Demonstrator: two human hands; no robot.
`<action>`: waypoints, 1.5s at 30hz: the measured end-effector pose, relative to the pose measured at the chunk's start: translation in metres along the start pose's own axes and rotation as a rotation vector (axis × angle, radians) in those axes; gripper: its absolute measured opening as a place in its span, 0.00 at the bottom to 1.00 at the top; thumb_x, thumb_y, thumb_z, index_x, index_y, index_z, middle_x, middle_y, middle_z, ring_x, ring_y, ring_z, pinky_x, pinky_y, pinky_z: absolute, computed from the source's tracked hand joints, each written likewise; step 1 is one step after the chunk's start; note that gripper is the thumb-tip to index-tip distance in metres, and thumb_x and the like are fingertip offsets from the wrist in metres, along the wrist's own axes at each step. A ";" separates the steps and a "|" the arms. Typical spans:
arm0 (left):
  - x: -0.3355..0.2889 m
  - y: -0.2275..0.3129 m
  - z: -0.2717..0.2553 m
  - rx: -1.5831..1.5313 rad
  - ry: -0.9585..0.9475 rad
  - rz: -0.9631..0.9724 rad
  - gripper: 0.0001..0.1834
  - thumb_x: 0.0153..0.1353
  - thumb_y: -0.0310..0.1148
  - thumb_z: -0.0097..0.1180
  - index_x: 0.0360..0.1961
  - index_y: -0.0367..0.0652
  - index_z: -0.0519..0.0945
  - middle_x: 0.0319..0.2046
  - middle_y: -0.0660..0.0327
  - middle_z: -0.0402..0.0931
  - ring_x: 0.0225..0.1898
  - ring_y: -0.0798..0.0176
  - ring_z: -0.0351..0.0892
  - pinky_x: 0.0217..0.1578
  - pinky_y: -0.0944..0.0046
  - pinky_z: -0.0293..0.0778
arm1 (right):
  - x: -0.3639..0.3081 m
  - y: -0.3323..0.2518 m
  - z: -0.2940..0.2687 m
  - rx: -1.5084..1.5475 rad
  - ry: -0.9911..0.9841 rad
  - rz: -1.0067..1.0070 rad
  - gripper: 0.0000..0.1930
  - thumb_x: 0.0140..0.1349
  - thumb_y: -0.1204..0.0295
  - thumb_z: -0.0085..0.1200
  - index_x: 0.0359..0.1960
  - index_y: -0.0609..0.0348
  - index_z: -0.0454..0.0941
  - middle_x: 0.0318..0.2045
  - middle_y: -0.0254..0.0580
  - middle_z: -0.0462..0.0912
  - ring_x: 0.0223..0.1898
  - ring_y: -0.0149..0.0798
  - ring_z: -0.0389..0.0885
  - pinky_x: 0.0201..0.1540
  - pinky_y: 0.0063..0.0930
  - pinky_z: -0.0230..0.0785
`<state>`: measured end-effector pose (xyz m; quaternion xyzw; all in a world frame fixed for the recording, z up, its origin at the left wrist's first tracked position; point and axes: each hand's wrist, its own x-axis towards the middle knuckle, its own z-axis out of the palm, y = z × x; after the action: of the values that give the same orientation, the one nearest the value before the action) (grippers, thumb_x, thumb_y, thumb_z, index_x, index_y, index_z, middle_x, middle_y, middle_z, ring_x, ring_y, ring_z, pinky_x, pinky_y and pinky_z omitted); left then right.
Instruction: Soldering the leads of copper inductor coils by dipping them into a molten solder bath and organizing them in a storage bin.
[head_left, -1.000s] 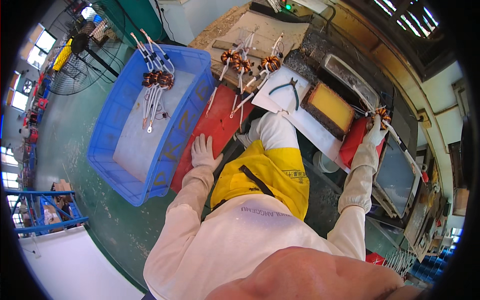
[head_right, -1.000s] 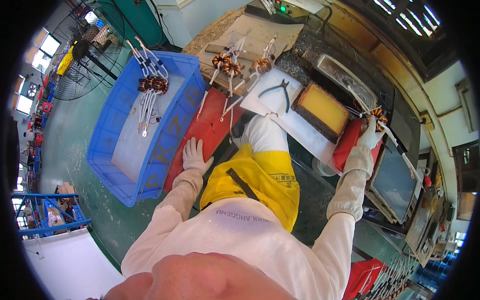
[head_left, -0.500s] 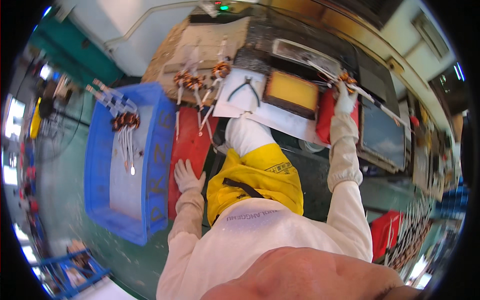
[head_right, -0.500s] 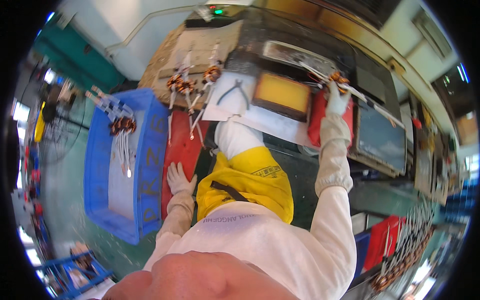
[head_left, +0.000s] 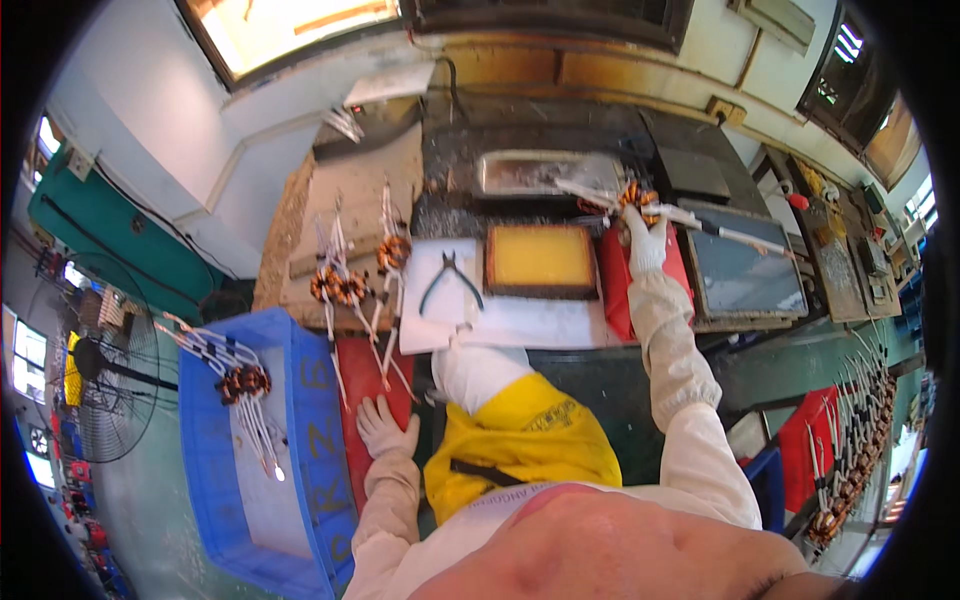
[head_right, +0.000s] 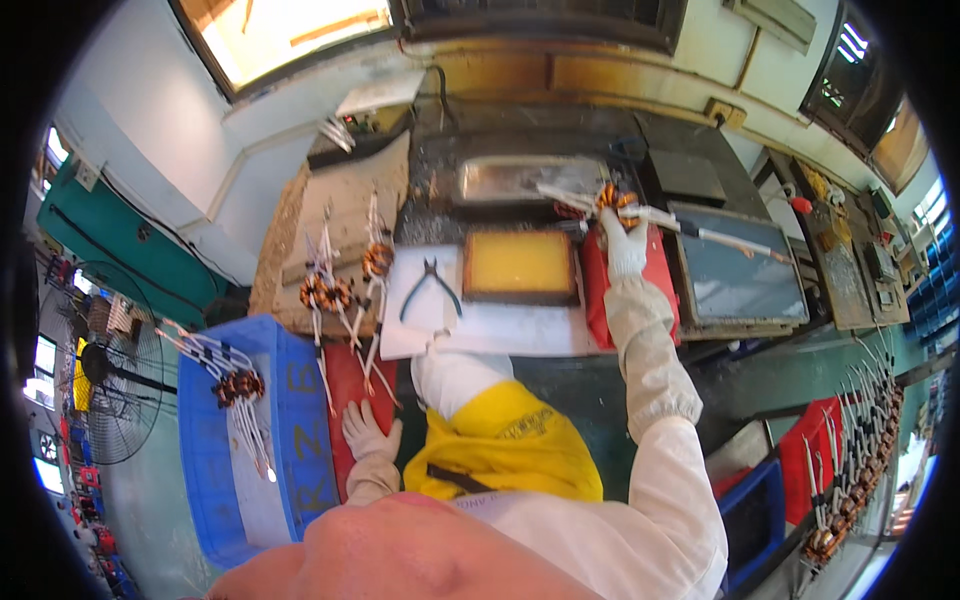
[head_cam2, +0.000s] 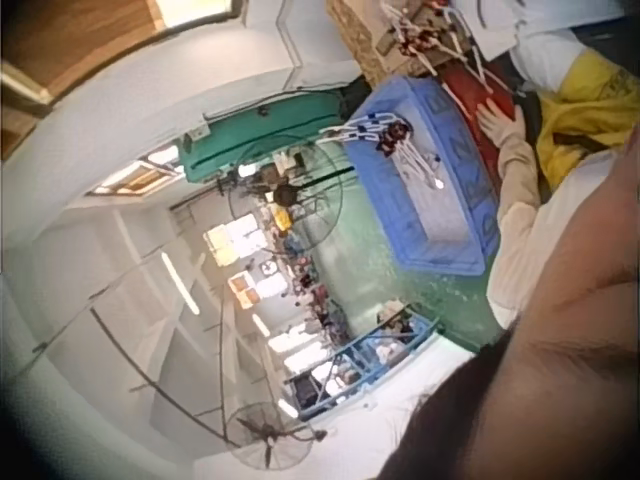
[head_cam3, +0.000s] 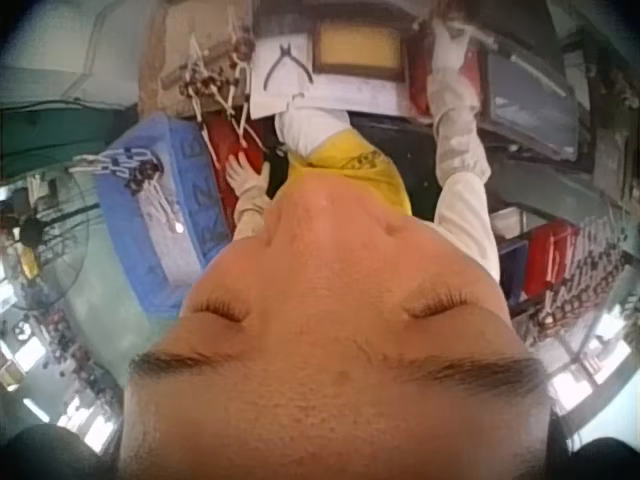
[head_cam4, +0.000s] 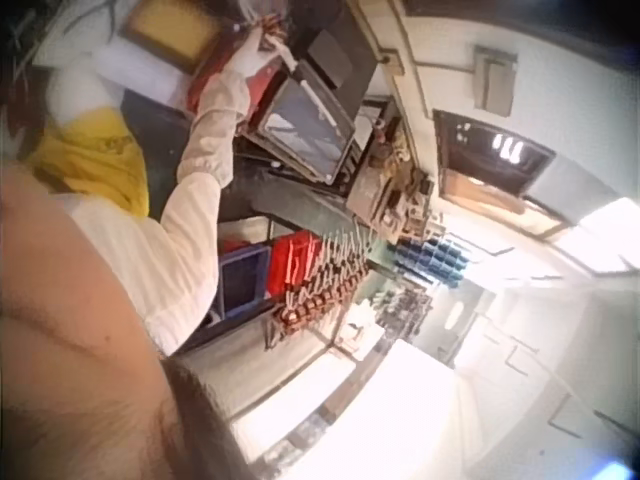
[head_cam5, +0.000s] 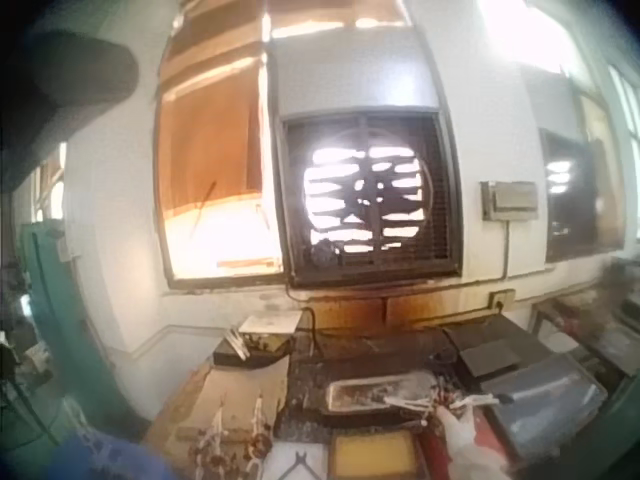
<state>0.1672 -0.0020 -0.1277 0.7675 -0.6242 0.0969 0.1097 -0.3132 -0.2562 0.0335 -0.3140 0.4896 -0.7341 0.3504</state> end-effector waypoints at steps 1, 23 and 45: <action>0.005 0.004 0.004 -0.007 -0.021 -0.015 0.47 0.42 0.54 0.64 0.62 0.44 0.64 0.64 0.47 0.56 0.66 0.42 0.53 0.65 0.42 0.50 | -0.003 -0.005 0.001 0.028 -0.011 0.001 0.16 0.57 0.72 0.61 0.43 0.53 0.67 0.22 0.33 0.74 0.15 0.24 0.68 0.15 0.19 0.58; 0.014 0.008 0.012 -0.004 -0.079 -0.048 0.49 0.41 0.56 0.64 0.62 0.42 0.64 0.64 0.47 0.55 0.68 0.44 0.49 0.67 0.44 0.44 | -0.012 -0.009 0.003 -0.003 0.058 0.027 0.16 0.57 0.71 0.60 0.44 0.55 0.68 0.24 0.31 0.75 0.19 0.24 0.70 0.18 0.18 0.62; 0.010 0.005 0.016 -0.029 0.012 -0.044 0.48 0.39 0.52 0.65 0.61 0.41 0.64 0.64 0.47 0.57 0.67 0.42 0.52 0.66 0.44 0.48 | -0.011 -0.004 0.004 0.004 0.064 0.038 0.16 0.58 0.70 0.60 0.44 0.56 0.68 0.26 0.32 0.76 0.18 0.22 0.68 0.18 0.19 0.63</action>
<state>0.1645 -0.0172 -0.1395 0.7786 -0.6080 0.0900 0.1268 -0.3048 -0.2478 0.0374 -0.2804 0.5047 -0.7381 0.3492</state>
